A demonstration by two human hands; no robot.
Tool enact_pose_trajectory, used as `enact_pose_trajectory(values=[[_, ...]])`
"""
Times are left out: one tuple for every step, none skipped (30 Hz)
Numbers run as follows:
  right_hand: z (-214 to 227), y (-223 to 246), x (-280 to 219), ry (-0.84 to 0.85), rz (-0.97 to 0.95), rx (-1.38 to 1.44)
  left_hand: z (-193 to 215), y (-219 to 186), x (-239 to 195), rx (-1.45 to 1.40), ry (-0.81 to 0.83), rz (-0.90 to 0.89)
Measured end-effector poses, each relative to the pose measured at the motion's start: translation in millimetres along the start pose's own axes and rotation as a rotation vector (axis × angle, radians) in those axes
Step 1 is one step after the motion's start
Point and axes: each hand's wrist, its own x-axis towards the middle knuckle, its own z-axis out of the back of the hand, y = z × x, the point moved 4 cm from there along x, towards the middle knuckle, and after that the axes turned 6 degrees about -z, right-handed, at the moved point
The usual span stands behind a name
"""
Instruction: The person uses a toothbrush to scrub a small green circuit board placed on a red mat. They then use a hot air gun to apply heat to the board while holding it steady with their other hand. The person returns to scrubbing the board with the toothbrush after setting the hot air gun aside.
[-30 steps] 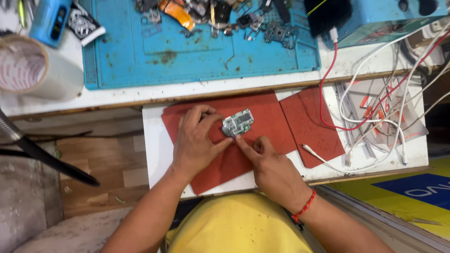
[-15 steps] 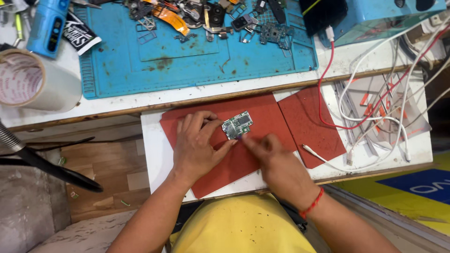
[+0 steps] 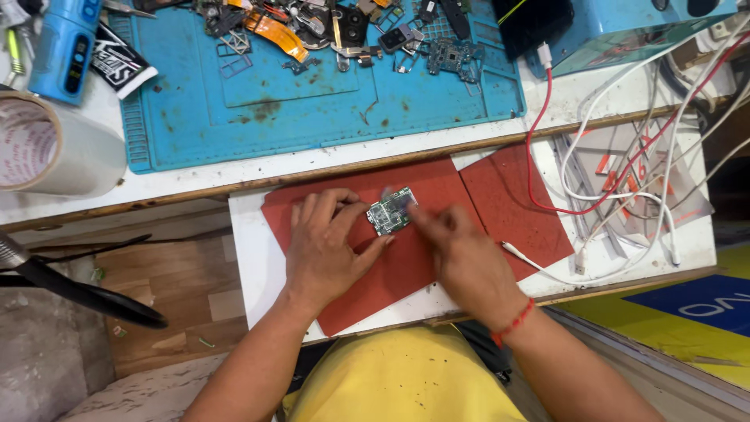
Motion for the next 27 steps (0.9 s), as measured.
enact_pose_trajectory(values=[[-0.9,-1.0,-0.8,0.032,-0.026,-0.017,-0.1,0.9,-1.0,-0.011,-0.005,0.003],[-1.8,-1.2,-2.0,0.064,-0.053,-0.035,0.0,0.7,-2.7,-0.022,-0.011,0.005],[-4.0,0.4,0.2,0.084,-0.075,-0.044,1.8,1.4,-2.9,-0.01,-0.009,0.01],[-5.3,1.9,1.7,0.119,-0.069,-0.052,2.4,0.3,-2.8,0.003,-0.006,0.015],[-5.2,1.6,-1.2,0.154,-0.078,-0.063,1.6,-0.9,-2.7,0.005,0.006,0.014],[-6.2,0.6,-3.5,0.19,-0.088,-0.073,2.5,0.8,-2.0,0.001,0.011,0.009],[-3.4,-2.7,-2.6,0.141,-0.096,-0.066,1.5,1.6,-1.6,-0.011,0.009,0.009],[-1.8,-6.1,0.3,0.093,-0.103,-0.059,0.3,1.6,-1.7,-0.022,0.008,0.009],[-0.1,-7.8,4.7,0.045,-0.096,-0.049,0.0,0.9,-1.9,-0.015,0.006,0.012],[-0.1,-7.7,-0.9,0.111,-0.108,-0.057,-0.5,-0.7,-2.0,-0.008,0.003,0.014],[-0.4,-4.0,-12.9,0.176,-0.124,-0.058,1.3,-0.5,-2.2,0.004,0.009,0.014],[-2.6,-1.8,-19.0,0.24,-0.14,-0.059,2.8,0.9,-2.1,0.003,0.018,0.027],[-1.5,-3.4,-13.7,0.16,-0.135,-0.053,1.9,1.1,-1.4,-0.005,0.024,0.037],[-1.6,-6.3,-5.9,0.08,-0.13,-0.047,0.8,1.6,-1.3,-0.013,0.031,0.047],[-0.1,-8.5,-6.7,0.009,-0.133,-0.042,0.6,0.7,-3.6,-0.026,0.014,0.038],[-3.4,-5.4,-12.8,0.062,-0.07,-0.013,0.7,1.2,-4.8,-0.038,-0.003,0.029],[-8.1,0.0,-14.5,0.098,0.0,0.02,2.3,3.2,-1.8,-0.04,-0.027,0.007],[-10.7,4.2,-15.2,0.135,0.07,0.053,2.7,3.1,-0.7,-0.043,-0.03,0.009],[-9.8,1.9,-12.7,0.103,0.036,0.032,2.8,2.0,-2.0,-0.049,-0.028,0.013],[-9.5,-1.0,-7.8,0.071,0.003,0.011,2.9,2.3,-2.9,-0.054,-0.025,0.017],[-7.6,-3.7,-4.1,0.047,-0.019,-0.017,1.2,2.7,-2.6,-0.069,-0.036,0.018],[-7.7,-3.9,-4.4,0.067,-0.039,-0.044,0.0,3.8,-1.9,-0.083,-0.047,0.019],[-9.4,-2.2,-5.1,0.093,-0.052,-0.064,1.5,4.5,-4.2,-0.089,-0.057,0.027],[-10.2,-0.8,-5.8,0.118,-0.065,-0.084,2.0,3.2,-7.2,-0.092,-0.05,0.054],[-12.1,3.6,-7.0,0.146,-0.037,-0.051,2.9,2.9,-6.0,-0.094,-0.036,0.063],[-13.6,7.6,-9.8,0.174,-0.008,-0.019,4.2,2.8,-4.1,-0.097,-0.023,0.073],[-13.4,8.1,-13.8,0.201,0.014,0.005,5.1,1.1,-1.8,-0.09,-0.039,0.042]])
